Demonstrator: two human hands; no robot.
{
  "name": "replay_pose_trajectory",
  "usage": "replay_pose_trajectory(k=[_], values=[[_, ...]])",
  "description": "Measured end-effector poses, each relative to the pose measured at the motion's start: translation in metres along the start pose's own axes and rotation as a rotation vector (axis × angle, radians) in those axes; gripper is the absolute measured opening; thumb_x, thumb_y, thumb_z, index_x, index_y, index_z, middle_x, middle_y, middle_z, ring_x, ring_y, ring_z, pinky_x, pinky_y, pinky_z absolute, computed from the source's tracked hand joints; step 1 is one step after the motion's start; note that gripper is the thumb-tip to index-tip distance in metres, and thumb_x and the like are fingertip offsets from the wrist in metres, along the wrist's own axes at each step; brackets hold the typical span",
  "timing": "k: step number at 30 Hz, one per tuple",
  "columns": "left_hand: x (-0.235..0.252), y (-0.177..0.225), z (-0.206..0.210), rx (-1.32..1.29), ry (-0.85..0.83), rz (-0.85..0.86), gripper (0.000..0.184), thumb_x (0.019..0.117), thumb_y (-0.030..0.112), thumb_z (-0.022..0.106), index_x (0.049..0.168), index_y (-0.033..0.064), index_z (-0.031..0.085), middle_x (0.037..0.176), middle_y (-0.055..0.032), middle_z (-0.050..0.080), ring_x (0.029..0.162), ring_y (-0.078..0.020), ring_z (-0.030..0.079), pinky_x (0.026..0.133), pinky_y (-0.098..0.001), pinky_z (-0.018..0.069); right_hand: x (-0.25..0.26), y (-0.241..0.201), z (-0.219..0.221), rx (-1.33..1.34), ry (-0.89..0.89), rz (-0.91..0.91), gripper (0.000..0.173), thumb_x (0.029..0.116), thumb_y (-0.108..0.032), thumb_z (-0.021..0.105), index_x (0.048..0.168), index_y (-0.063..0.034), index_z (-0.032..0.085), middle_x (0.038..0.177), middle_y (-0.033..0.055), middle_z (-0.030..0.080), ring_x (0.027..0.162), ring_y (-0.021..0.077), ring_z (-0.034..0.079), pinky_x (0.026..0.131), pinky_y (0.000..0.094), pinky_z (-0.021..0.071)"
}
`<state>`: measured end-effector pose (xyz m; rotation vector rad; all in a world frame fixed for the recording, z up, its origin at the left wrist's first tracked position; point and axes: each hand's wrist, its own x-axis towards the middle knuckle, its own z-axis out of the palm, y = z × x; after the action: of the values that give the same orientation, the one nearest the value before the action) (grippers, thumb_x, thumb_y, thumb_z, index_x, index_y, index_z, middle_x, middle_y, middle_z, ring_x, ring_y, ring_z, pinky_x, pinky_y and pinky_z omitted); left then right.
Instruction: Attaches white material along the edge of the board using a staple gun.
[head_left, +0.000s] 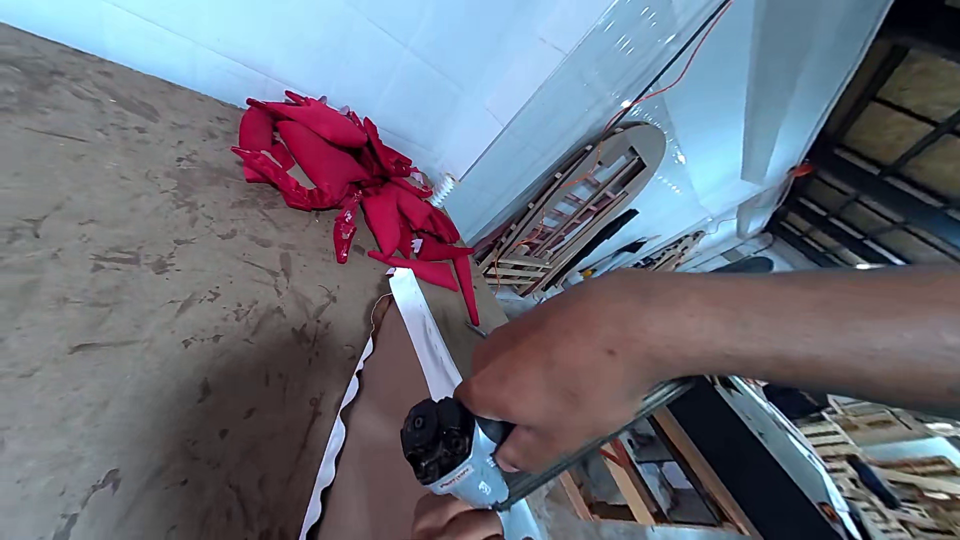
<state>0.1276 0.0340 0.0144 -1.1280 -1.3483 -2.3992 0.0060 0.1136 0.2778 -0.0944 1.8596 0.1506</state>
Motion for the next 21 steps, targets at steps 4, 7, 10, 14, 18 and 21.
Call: replay_pose_trajectory(k=[4, 7, 10, 14, 18, 21], values=[[0.001, -0.004, 0.0, -0.037, -0.019, 0.045, 0.04, 0.0943, 0.022, 0.062, 0.058, 0.0096, 0.051, 0.056, -0.005, 0.052, 0.055, -0.0184, 0.056, 0.056, -0.0328, 0.0492, 0.008, 0.003, -0.004, -0.051, 0.032, 0.029, 0.022, 0.1006, -0.029, 0.064, 0.1, -0.0069, 0.066, 0.075, 0.0057, 0.061, 0.064, 0.0201, 0.062, 0.059, 0.0419, 0.0522], [0.001, -0.003, 0.002, -0.045, -0.029, 0.042, 0.04, 0.0941, 0.021, 0.063, 0.058, 0.0098, 0.049, 0.056, -0.0043, 0.051, 0.055, -0.018, 0.054, 0.054, -0.0327, 0.0476, 0.017, 0.014, -0.005, -0.074, 0.053, 0.062, 0.023, 0.1014, -0.029, 0.064, 0.103, -0.0062, 0.066, 0.075, 0.0055, 0.061, 0.063, 0.0187, 0.061, 0.059, 0.0398, 0.0528], [0.001, -0.003, 0.004, -0.039, -0.047, 0.046, 0.041, 0.0941, 0.021, 0.062, 0.057, 0.0101, 0.049, 0.056, -0.0043, 0.051, 0.054, -0.0181, 0.055, 0.054, -0.033, 0.0481, 0.029, 0.026, -0.003, -0.04, 0.051, 0.14, 0.024, 0.1026, -0.03, 0.063, 0.105, -0.0062, 0.064, 0.073, 0.0051, 0.062, 0.057, 0.0172, 0.062, 0.056, 0.0385, 0.0552], [0.005, -0.006, -0.002, -0.01, -0.074, 0.059, 0.043, 0.0968, 0.022, 0.06, 0.058, 0.0104, 0.048, 0.056, -0.0044, 0.05, 0.055, -0.018, 0.055, 0.057, -0.0323, 0.049, 0.027, 0.05, 0.002, 0.011, 0.151, 0.175, 0.025, 0.104, -0.032, 0.061, 0.106, -0.0075, 0.065, 0.068, 0.0039, 0.062, 0.052, 0.0164, 0.061, 0.053, 0.0379, 0.0557], [0.02, -0.002, -0.021, -0.025, -0.035, 0.053, 0.047, 0.1004, 0.024, 0.059, 0.058, 0.0121, 0.044, 0.055, -0.0024, 0.047, 0.054, -0.0152, 0.053, 0.057, -0.0297, 0.0491, 0.018, 0.108, 0.06, 0.182, 0.586, 0.345, 0.026, 0.1023, -0.039, 0.061, 0.11, -0.0141, 0.063, 0.076, 0.0026, 0.063, 0.064, 0.0197, 0.064, 0.061, 0.0451, 0.0564], [0.032, 0.009, -0.044, -0.02, -0.052, -0.003, 0.047, 0.1024, 0.024, 0.06, 0.059, 0.0107, 0.047, 0.057, -0.0021, 0.05, 0.059, -0.0133, 0.055, 0.061, -0.0278, 0.0507, 0.075, 0.152, 0.168, 0.519, 0.959, 0.451, 0.042, 0.0974, -0.029, 0.068, 0.134, -0.0095, 0.058, 0.114, 0.0153, 0.067, 0.098, 0.0317, 0.069, 0.085, 0.0563, 0.0578]])
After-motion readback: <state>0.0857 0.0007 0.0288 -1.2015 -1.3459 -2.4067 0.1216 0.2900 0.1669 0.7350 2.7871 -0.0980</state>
